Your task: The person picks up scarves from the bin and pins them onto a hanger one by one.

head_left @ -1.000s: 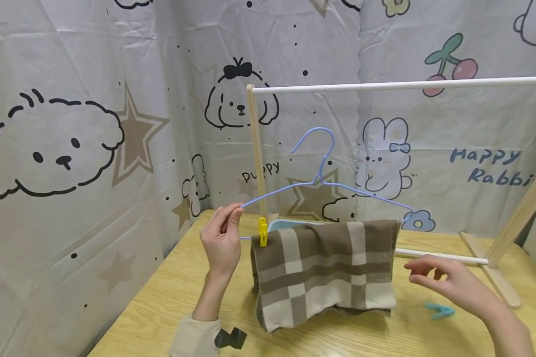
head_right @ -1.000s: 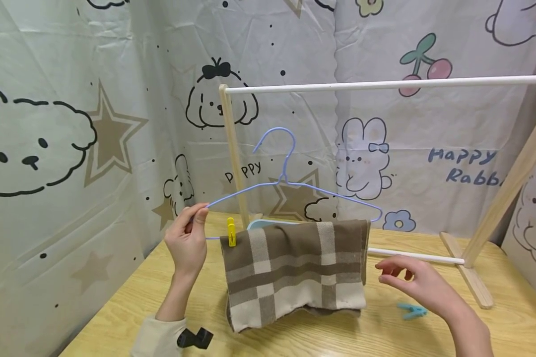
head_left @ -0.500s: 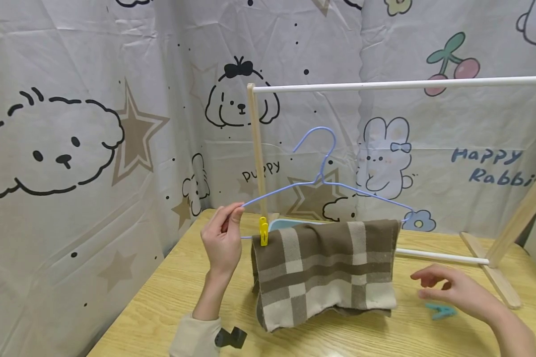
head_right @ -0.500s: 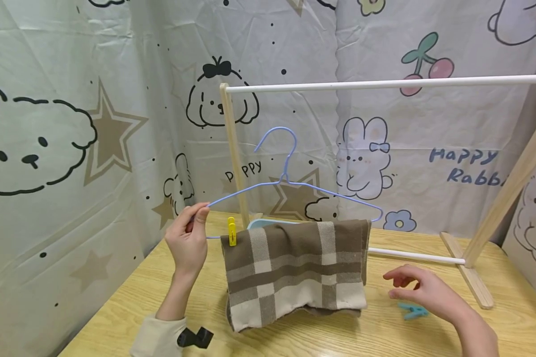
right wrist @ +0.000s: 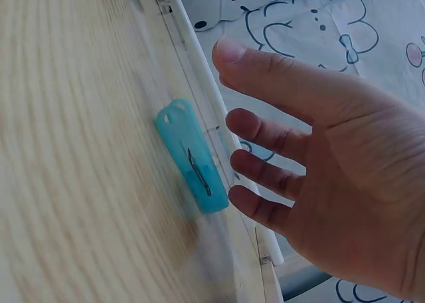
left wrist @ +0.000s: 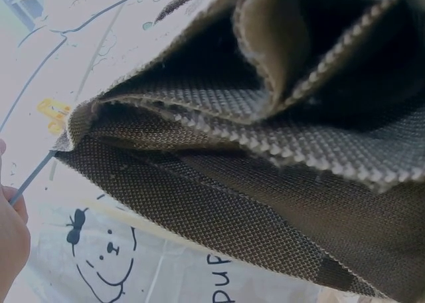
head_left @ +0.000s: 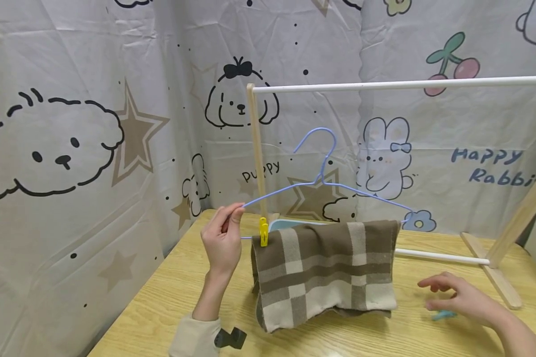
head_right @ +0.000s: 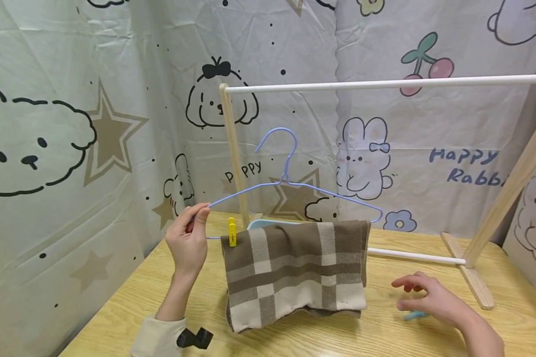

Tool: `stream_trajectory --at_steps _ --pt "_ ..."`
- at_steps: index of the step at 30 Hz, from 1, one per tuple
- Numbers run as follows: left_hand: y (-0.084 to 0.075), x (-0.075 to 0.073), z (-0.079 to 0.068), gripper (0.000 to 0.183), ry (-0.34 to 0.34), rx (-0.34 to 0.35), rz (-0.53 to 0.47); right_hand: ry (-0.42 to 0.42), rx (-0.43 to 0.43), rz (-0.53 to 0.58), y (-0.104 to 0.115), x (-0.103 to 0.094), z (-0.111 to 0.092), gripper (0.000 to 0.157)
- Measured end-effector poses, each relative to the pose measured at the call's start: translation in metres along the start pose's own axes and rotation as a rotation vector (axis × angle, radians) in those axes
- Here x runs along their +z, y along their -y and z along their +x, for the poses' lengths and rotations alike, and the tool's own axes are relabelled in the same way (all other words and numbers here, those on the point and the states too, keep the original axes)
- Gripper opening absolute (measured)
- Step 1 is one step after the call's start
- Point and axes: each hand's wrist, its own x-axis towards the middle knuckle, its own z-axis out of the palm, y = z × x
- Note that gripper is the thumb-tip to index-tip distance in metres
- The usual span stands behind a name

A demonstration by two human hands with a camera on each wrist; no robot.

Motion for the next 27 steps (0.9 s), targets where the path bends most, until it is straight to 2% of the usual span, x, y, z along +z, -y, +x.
stream_trajectory --at_steps 4,9,12,17,24,27 --pt "0.0 0.0 0.0 0.009 0.0 -0.002 0.002 0.011 0.002 0.005 -0.006 0.001 -0.003 0.042" --pt "0.0 0.0 -0.001 0.009 0.002 -0.001 0.002 0.026 -0.118 0.04 -0.015 0.006 -0.004 0.032" --pt "0.001 0.0 -0.001 0.01 0.004 0.005 0.007 0.034 -0.155 0.072 -0.018 0.008 -0.002 0.025" --pt "0.002 0.0 -0.001 0.013 0.01 0.012 0.011 0.058 -0.128 0.093 -0.021 0.006 -0.002 0.028" --pt "0.001 0.0 -0.001 0.013 0.016 0.013 0.006 0.106 -0.026 0.077 -0.023 -0.001 -0.005 0.035" --pt "0.001 0.001 -0.001 0.013 0.018 0.013 0.007 0.11 -0.01 0.085 -0.022 -0.001 -0.005 0.035"
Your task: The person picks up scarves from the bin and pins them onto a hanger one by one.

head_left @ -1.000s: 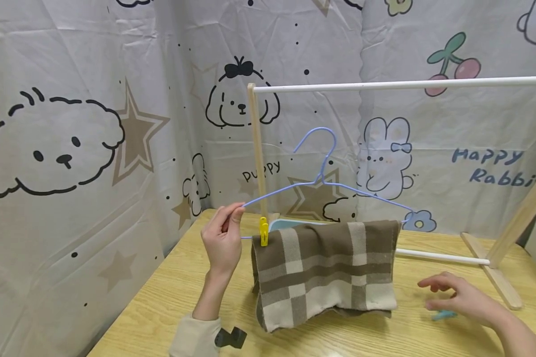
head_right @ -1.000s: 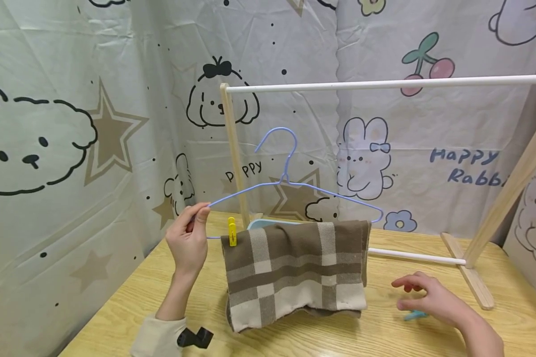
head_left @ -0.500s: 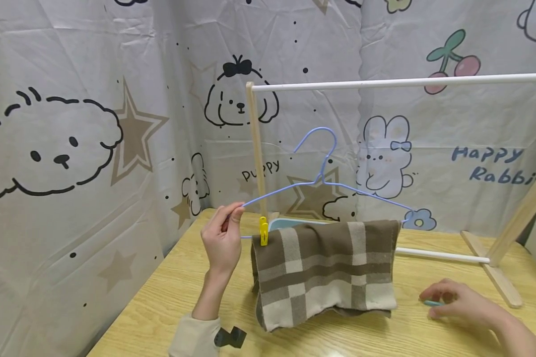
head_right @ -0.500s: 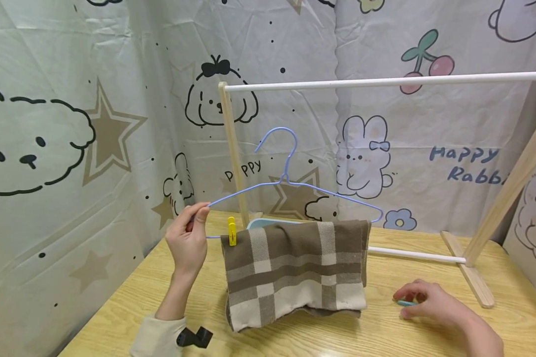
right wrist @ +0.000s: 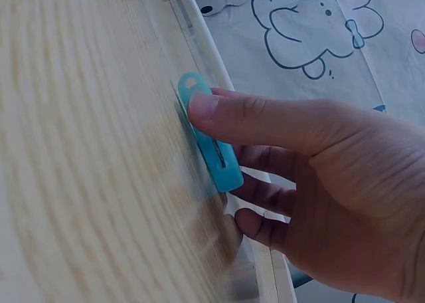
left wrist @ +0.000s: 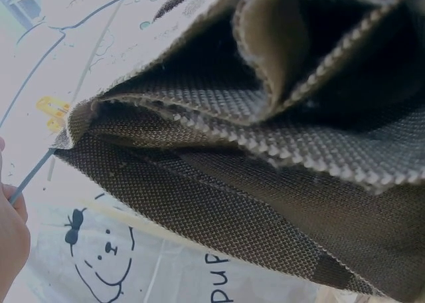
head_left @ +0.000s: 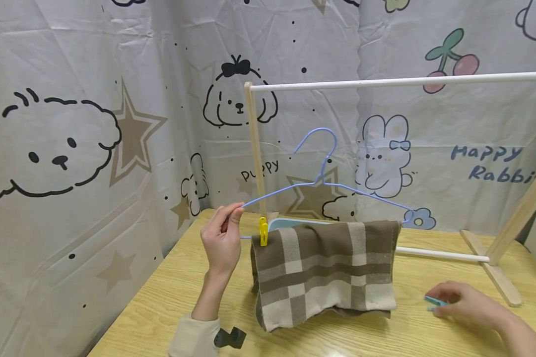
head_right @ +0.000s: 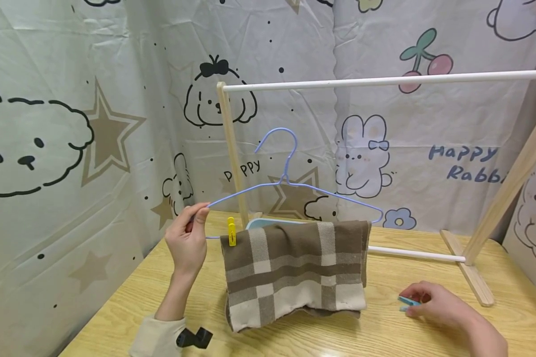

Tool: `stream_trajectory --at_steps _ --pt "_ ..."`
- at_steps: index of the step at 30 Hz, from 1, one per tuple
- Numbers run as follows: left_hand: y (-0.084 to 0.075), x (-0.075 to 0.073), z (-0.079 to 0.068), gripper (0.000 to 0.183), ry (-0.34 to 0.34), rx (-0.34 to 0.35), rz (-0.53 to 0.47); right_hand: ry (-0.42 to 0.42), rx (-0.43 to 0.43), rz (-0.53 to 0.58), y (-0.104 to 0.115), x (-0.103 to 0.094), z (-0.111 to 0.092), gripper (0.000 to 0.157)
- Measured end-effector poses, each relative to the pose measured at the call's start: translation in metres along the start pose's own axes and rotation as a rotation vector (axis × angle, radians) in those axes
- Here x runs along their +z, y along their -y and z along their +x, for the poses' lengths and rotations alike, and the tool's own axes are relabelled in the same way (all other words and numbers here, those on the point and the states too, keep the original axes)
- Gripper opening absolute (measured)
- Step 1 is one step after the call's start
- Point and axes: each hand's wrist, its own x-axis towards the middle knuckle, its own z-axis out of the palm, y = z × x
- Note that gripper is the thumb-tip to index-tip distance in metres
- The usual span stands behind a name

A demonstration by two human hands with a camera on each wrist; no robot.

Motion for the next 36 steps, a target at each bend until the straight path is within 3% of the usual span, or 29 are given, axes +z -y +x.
stream_trajectory --at_steps 10,23,36 --pt "0.001 0.0 0.0 0.014 -0.003 0.023 0.002 -0.059 0.022 -0.036 0.003 0.002 0.001 0.033" --pt "0.003 0.001 -0.001 0.026 -0.017 0.045 0.031 -0.449 -0.045 -0.154 0.032 -0.001 0.005 0.029" --pt "-0.001 0.002 0.0 0.026 -0.027 0.034 -0.004 -0.674 -0.17 -0.161 0.075 -0.015 0.0 0.032"
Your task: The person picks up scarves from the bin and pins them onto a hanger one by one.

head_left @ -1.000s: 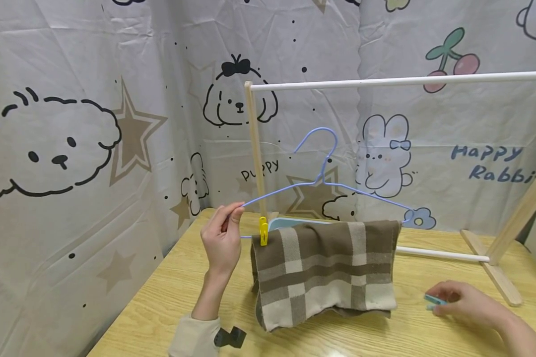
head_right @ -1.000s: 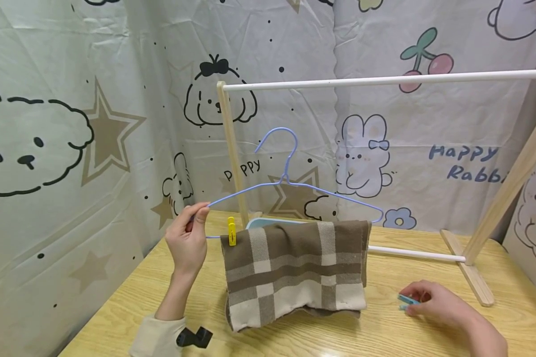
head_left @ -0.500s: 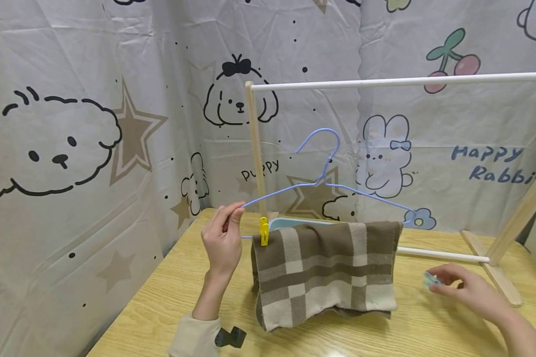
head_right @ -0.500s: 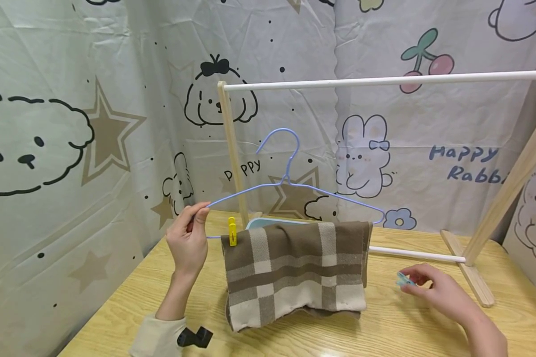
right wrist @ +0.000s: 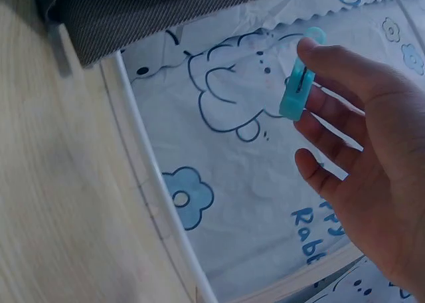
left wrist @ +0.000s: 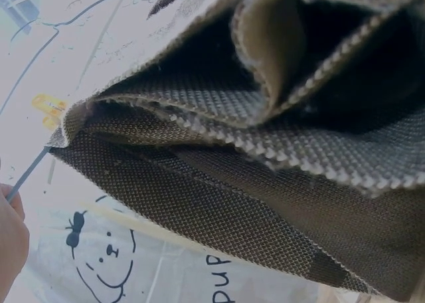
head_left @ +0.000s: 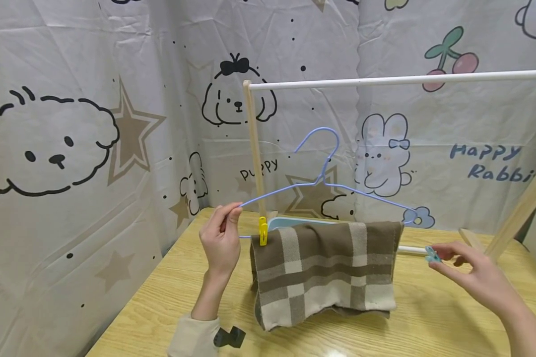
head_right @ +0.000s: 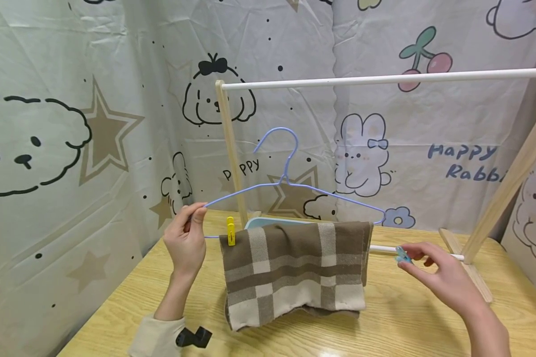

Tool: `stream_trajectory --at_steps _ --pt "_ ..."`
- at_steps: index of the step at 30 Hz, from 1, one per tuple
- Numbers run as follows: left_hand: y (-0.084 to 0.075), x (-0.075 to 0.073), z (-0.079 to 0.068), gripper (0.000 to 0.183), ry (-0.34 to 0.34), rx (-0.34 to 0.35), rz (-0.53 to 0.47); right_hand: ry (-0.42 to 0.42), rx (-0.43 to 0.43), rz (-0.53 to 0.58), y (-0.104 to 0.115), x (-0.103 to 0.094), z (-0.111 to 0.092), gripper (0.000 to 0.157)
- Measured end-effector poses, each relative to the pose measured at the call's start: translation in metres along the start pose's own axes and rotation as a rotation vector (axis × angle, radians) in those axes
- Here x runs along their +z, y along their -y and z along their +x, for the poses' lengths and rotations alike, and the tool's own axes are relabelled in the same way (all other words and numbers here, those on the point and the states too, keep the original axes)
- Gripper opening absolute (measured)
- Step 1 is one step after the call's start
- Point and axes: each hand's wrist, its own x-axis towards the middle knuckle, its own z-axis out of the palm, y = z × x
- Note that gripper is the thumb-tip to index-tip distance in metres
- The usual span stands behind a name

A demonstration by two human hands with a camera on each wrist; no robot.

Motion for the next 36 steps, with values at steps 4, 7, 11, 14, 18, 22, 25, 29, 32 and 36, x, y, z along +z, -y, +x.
stream_trajectory --at_steps 4,7,11,14,18,22,25,29,32,36 --pt "-0.001 0.001 0.001 0.027 -0.001 -0.002 -0.01 -0.08 -0.033 0.029 0.012 -0.002 0.003 0.034" --pt "-0.002 0.001 0.001 0.027 -0.001 0.002 -0.01 -0.117 -0.043 0.042 0.02 -0.003 0.004 0.034" --pt "-0.003 0.001 0.0 0.029 0.0 0.011 -0.007 -0.137 -0.04 0.045 0.029 -0.006 0.004 0.036" --pt "-0.003 0.001 0.001 0.029 0.001 0.015 -0.008 -0.154 -0.048 0.057 0.035 -0.006 0.005 0.038" --pt "-0.004 0.001 0.001 0.029 0.006 0.018 -0.015 -0.199 -0.064 0.087 0.042 -0.007 0.007 0.04" --pt "-0.005 0.001 0.002 0.03 0.016 0.018 -0.022 -0.234 -0.031 0.088 0.049 -0.008 0.008 0.039" --pt "-0.005 0.001 0.002 0.03 0.027 0.018 -0.026 -0.249 -0.034 0.102 0.054 -0.008 0.009 0.04" --pt "-0.006 0.001 0.001 0.03 0.043 0.02 -0.037 -0.27 -0.088 0.161 0.059 -0.007 0.01 0.047" --pt "-0.007 0.002 0.001 0.03 0.05 0.02 -0.048 -0.277 -0.132 0.187 0.062 -0.007 0.011 0.056" --pt "-0.007 0.002 0.002 0.03 0.053 0.022 -0.061 -0.295 -0.203 0.197 0.065 -0.007 0.012 0.065"
